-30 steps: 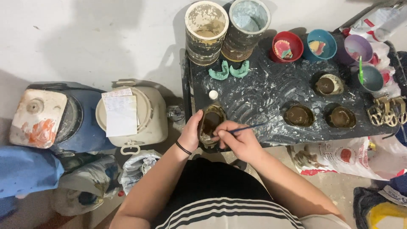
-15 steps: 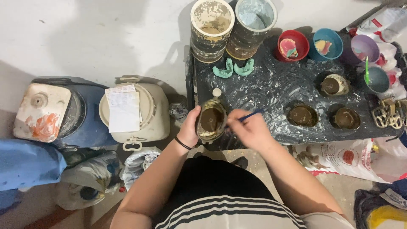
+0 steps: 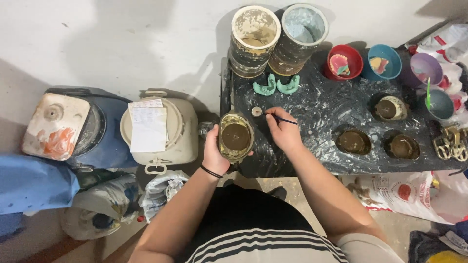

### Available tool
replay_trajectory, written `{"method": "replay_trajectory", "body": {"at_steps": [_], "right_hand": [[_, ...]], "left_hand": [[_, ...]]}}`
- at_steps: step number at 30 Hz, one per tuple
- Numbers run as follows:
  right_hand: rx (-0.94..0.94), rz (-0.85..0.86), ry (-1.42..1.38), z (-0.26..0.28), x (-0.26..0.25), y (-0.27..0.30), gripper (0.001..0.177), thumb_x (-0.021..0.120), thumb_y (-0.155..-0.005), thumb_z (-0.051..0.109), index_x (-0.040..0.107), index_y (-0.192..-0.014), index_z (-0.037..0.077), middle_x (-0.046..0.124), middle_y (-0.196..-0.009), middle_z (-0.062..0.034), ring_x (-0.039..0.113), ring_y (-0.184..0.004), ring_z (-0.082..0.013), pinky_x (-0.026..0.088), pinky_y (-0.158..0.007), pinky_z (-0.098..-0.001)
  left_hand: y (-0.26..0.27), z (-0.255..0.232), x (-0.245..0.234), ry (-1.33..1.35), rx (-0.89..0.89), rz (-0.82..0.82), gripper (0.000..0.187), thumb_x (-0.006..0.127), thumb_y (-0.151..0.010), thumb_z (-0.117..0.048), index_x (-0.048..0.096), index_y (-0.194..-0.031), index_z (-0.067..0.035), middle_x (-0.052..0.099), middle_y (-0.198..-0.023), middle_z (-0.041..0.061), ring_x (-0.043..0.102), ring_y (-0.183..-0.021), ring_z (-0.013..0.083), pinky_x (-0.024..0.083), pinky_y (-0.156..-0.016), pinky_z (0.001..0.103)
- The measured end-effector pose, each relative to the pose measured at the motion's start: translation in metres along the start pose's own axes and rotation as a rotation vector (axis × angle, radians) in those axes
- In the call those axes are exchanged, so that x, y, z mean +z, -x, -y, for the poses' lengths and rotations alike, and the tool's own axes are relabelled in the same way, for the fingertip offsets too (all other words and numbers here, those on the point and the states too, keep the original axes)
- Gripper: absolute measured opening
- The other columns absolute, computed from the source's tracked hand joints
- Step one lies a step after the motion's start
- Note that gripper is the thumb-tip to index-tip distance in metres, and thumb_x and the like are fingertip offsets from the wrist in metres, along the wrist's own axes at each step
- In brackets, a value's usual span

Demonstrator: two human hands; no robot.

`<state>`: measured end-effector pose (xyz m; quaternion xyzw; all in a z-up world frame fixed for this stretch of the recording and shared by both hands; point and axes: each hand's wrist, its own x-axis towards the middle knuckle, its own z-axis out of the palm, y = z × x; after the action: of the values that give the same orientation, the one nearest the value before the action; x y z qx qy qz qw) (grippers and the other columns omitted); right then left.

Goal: Applying a coating to the interior of a dental casting ring using a small brush.

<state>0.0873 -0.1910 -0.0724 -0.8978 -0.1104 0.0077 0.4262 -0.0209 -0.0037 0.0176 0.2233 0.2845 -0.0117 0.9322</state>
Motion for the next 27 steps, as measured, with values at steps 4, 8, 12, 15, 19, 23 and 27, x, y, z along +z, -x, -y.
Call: {"method": "replay_trajectory", "body": {"at_steps": [4,8,12,15,19,23,27], "right_hand": [[-0.038,0.005,0.030,0.003,-0.004,0.001,0.016,0.067,-0.101,0.020,0.077,-0.111,0.012,0.077,-0.100,-0.0153,0.072,-0.100,-0.0390,0.056,-0.090,-0.0475],[-0.092,-0.099,-0.260,0.034,-0.030,0.018,0.015,0.064,-0.100,0.006,0.076,-0.110,0.006,0.072,-0.085,-0.0140,0.067,-0.082,-0.0266,0.054,-0.077,-0.0376],[-0.291,0.168,-0.497,0.080,-0.038,0.042,0.013,0.067,-0.091,0.002,0.079,-0.097,0.003,0.070,-0.067,-0.0108,0.065,-0.061,-0.0179,0.055,-0.063,-0.0295],[-0.467,0.350,-0.436,0.122,-0.045,0.045,0.014,0.064,-0.089,-0.002,0.077,-0.094,-0.001,0.070,-0.067,-0.0157,0.067,-0.055,-0.0288,0.056,-0.057,-0.0352],[-0.467,0.411,-0.351,0.115,-0.060,0.040,0.011,0.062,-0.086,0.003,0.073,-0.082,0.001,0.061,-0.057,-0.0114,0.059,-0.049,-0.0250,0.052,-0.051,-0.0364],[-0.458,0.474,-0.355,0.135,-0.058,0.044,0.014,0.059,-0.088,0.004,0.073,-0.084,0.002,0.060,-0.057,-0.0102,0.058,-0.050,-0.0241,0.051,-0.053,-0.0362],[-0.413,0.417,-0.394,0.136,-0.062,0.044,0.015,0.059,-0.096,0.005,0.073,-0.093,0.001,0.063,-0.063,-0.0138,0.063,-0.057,-0.0247,0.053,-0.059,-0.0364]], "left_hand": [[0.002,-0.003,0.001,-0.019,-0.003,0.010,0.039,0.066,-0.097,-0.036,0.072,-0.111,0.000,0.075,-0.113,0.026,0.074,-0.092,0.0284,0.062,-0.072,0.035],[0.004,-0.005,0.004,0.019,0.008,-0.001,0.040,0.070,-0.094,-0.036,0.073,-0.108,0.002,0.075,-0.105,0.028,0.074,-0.087,0.0305,0.062,-0.068,0.038],[-0.010,-0.001,-0.009,-0.012,-0.043,0.111,0.047,0.070,-0.094,-0.039,0.074,-0.114,0.003,0.075,-0.112,0.031,0.076,-0.092,0.0325,0.064,-0.073,0.043],[-0.075,0.033,-0.072,-0.046,-0.110,0.200,0.053,0.068,-0.099,-0.041,0.072,-0.122,0.006,0.074,-0.114,0.030,0.075,-0.094,0.0359,0.065,-0.076,0.045],[-0.041,0.019,-0.046,-0.040,-0.122,0.185,0.049,0.069,-0.097,-0.036,0.071,-0.120,0.008,0.073,-0.113,0.034,0.076,-0.092,0.0376,0.064,-0.074,0.047],[-0.086,0.044,-0.083,-0.068,-0.183,0.254,0.050,0.069,-0.099,-0.036,0.069,-0.124,0.007,0.071,-0.121,0.031,0.075,-0.100,0.0378,0.064,-0.081,0.051],[-0.095,0.053,-0.097,-0.064,-0.242,0.247,0.053,0.070,-0.099,-0.036,0.066,-0.130,0.007,0.068,-0.129,0.030,0.072,-0.108,0.0386,0.061,-0.089,0.055]]}}
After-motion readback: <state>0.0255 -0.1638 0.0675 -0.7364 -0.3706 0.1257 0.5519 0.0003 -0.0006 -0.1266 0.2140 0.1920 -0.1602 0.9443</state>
